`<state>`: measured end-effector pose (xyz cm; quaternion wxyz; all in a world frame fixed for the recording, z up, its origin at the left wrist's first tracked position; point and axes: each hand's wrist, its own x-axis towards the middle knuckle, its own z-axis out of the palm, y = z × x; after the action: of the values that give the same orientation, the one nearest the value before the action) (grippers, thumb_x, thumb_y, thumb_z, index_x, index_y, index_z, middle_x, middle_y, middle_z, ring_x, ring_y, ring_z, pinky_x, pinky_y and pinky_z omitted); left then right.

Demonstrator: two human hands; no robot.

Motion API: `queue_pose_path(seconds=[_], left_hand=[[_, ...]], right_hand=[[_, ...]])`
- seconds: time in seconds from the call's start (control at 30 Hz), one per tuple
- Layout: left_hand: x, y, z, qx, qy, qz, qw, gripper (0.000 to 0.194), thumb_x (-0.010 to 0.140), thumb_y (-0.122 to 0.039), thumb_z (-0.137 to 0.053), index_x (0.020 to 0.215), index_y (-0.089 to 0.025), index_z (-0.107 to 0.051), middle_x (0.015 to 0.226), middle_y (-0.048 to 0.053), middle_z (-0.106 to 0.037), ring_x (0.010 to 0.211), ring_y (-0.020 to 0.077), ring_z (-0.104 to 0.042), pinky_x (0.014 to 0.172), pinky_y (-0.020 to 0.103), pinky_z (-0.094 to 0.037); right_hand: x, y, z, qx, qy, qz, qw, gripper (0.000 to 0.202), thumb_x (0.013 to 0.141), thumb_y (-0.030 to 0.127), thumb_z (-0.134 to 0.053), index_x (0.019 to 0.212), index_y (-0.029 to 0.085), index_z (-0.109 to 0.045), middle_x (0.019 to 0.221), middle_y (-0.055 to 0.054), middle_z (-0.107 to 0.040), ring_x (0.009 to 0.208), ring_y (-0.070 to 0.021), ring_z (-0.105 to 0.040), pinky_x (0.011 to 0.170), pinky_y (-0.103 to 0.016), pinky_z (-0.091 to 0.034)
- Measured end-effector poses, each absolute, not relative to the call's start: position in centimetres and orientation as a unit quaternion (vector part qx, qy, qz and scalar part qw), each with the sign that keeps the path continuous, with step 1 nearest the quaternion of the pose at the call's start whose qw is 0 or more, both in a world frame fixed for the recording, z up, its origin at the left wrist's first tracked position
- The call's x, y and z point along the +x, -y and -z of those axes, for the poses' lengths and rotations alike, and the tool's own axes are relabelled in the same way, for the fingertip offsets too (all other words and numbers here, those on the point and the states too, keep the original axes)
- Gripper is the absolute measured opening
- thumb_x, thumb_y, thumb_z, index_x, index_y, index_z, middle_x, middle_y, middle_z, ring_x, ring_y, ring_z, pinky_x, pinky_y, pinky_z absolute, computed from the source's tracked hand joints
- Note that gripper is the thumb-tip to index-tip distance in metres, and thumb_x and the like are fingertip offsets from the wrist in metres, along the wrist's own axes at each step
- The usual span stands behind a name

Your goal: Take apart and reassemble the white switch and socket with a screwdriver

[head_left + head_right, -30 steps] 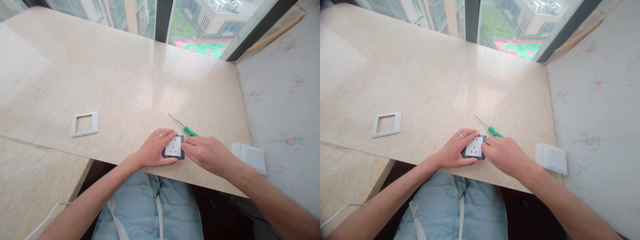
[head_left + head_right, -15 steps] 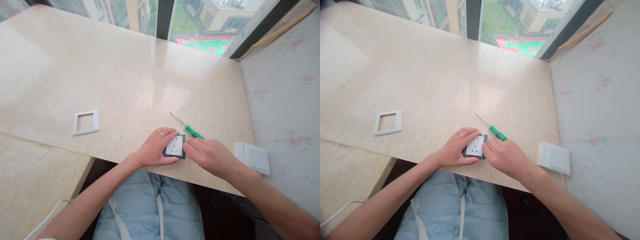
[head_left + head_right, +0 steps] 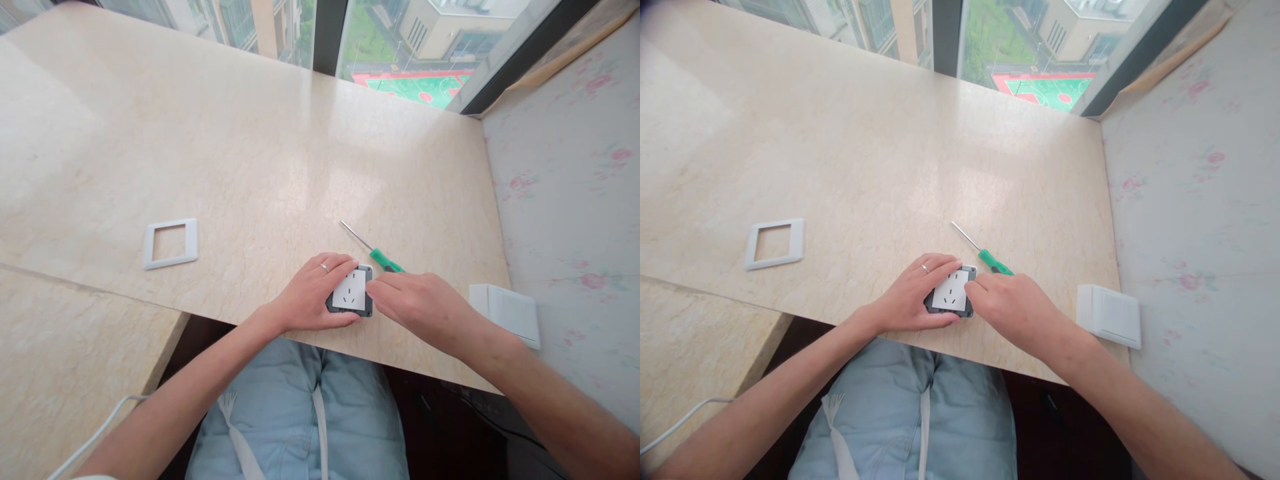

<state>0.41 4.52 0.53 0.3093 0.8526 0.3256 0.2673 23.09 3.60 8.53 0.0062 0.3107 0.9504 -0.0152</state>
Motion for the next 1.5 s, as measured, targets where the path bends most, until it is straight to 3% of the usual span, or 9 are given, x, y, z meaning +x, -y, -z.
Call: queue_pose_path(seconds=[0.4, 0.73, 1.0, 1.2, 1.5], left_hand=[[0.4, -4.5, -0.6, 0.853, -0.323, -0.269, 0.310, 0.076, 0.082, -0.055, -0.071, 0.144, -0.020, -0.044, 0.141, 0.016, -0.056, 0.130, 0.0338, -0.051, 0.110, 0.053, -0.042], [0.4, -4.5, -0.4, 0.853, -0.325, -0.267, 0.308, 0.078, 0.081, -0.056, -0.071, 0.144, -0.020, -0.043, 0.141, 0.016, -0.055, 0.131, 0.0338, -0.050, 0.110, 0.053, -0.042], [0.4, -4.5, -0.2, 0.858, -0.320, -0.273, 0.296, 0.079, 0.081, -0.056, -0.072, 0.144, -0.018, -0.042, 0.141, 0.018, -0.054, 0.130, 0.0338, -0.051, 0.110, 0.052, -0.043], [0.4, -4.5, -0.3, 0.857, -0.320, -0.272, 0.298, 0.080, 0.083, -0.057, -0.070, 0.146, -0.019, -0.039, 0.140, 0.017, -0.054, 0.129, 0.0337, -0.051, 0.109, 0.053, -0.043], [0.3, -4.6, -0.5, 0.859, -0.322, -0.261, 0.302, 0.082, 0.083, -0.058, -0.070, 0.149, -0.021, -0.035, 0.141, 0.018, -0.053, 0.130, 0.0342, -0.052, 0.109, 0.054, -0.044]], right_hand=[[22.9, -3.4, -8.4, 0.345, -0.938, 0.033, 0.013, 0.029, 0.097, 0.009, -0.044, 0.073, 0.018, -0.057, 0.067, -0.001, -0.056, 0.057, -0.0136, -0.045, 0.050, -0.030, -0.023], [23.2, -4.0, -7.8, 0.384, -0.914, 0.125, -0.028, 0.033, 0.101, 0.019, -0.045, 0.079, 0.019, -0.070, 0.074, -0.003, -0.066, 0.066, -0.0135, -0.058, 0.056, -0.026, -0.033], [22.9, -3.9, -7.9, 0.400, -0.910, 0.111, -0.014, 0.034, 0.100, 0.020, -0.046, 0.074, 0.019, -0.069, 0.071, -0.003, -0.065, 0.065, -0.0141, -0.059, 0.053, -0.027, -0.032], [22.6, -3.2, -7.7, 0.435, -0.890, 0.135, -0.037, 0.032, 0.100, 0.018, -0.047, 0.079, 0.019, -0.072, 0.074, -0.004, -0.069, 0.068, -0.0150, -0.064, 0.058, -0.026, -0.043], [24.2, -2.7, -6.7, 0.470, -0.835, 0.235, -0.162, 0.015, 0.097, 0.020, -0.059, 0.100, 0.022, -0.073, 0.093, -0.003, -0.079, 0.083, -0.0180, -0.074, 0.075, -0.030, -0.059]])
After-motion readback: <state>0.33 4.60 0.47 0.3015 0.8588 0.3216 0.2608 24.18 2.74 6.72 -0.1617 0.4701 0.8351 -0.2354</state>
